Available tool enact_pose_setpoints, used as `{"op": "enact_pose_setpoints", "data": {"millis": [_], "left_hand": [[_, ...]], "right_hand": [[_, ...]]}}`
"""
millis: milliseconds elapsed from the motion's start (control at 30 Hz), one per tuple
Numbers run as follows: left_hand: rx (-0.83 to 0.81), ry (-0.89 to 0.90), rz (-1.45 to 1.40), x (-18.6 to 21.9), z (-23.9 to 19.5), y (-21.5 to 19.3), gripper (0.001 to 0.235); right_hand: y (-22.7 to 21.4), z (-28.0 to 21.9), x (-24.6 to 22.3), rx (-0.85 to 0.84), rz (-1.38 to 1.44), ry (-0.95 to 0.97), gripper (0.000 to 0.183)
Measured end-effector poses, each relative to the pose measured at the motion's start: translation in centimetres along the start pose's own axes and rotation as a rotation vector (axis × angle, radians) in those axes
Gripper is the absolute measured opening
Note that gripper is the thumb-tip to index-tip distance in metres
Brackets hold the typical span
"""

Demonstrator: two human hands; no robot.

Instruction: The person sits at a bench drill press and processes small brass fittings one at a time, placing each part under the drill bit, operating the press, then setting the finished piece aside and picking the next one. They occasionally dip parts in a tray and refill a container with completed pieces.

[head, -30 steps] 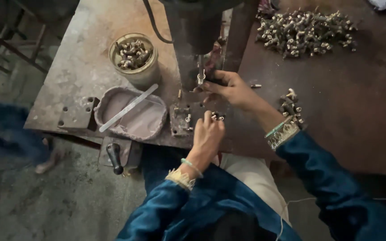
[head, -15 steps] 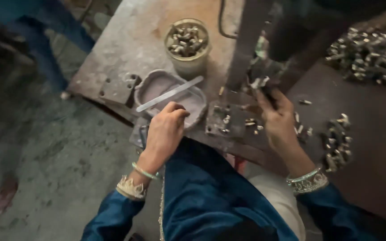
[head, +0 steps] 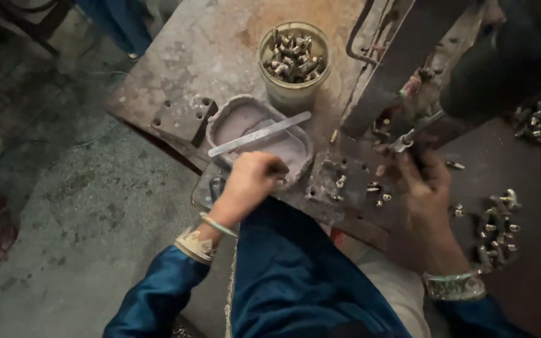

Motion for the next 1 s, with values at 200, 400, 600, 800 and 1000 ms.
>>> {"op": "enact_pose_setpoints", "data": {"millis": [200,400,600,800,1000], "left_hand": [[-0.168,-0.381,-1.031,-0.8,-1.9,0.4,0.025],[-0.063,-0.388,-1.496,6.6,-5.3,5.9,0.022],[0.320,-0.253,-0.882,10.8,-5.7,5.8,0.014],[0.461,-0.074,-0.681,11.5,-5.0,5.7,0.018],[0.465,-0.048,-0.553,11.5,-3.7,6.8,0.019]], "right_hand": [[-0.7,-0.1,0.6,0.066,-0.072,0.020,0.010],[0.7,-0.2,-0.5,0.070,-0.015,0.022,0.018],[0.4,-0.1,0.1,0.058,-0.003,-0.005,0.018],[-0.6,0.5,1.0,0.058,-0.099,-0.043,0.013],[0.4,0.8,0.4,0.037,-0.052,-0.038,0.016]]}}
Point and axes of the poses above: each hand's wrist, its own z-axis towards the middle knuckle, its own y-axis out of the palm, x = y × z, the point moved 1 cm from there along z, towards the middle knuckle, and after that the axes turned 3 degrees about -x, right-handed, at the moved point
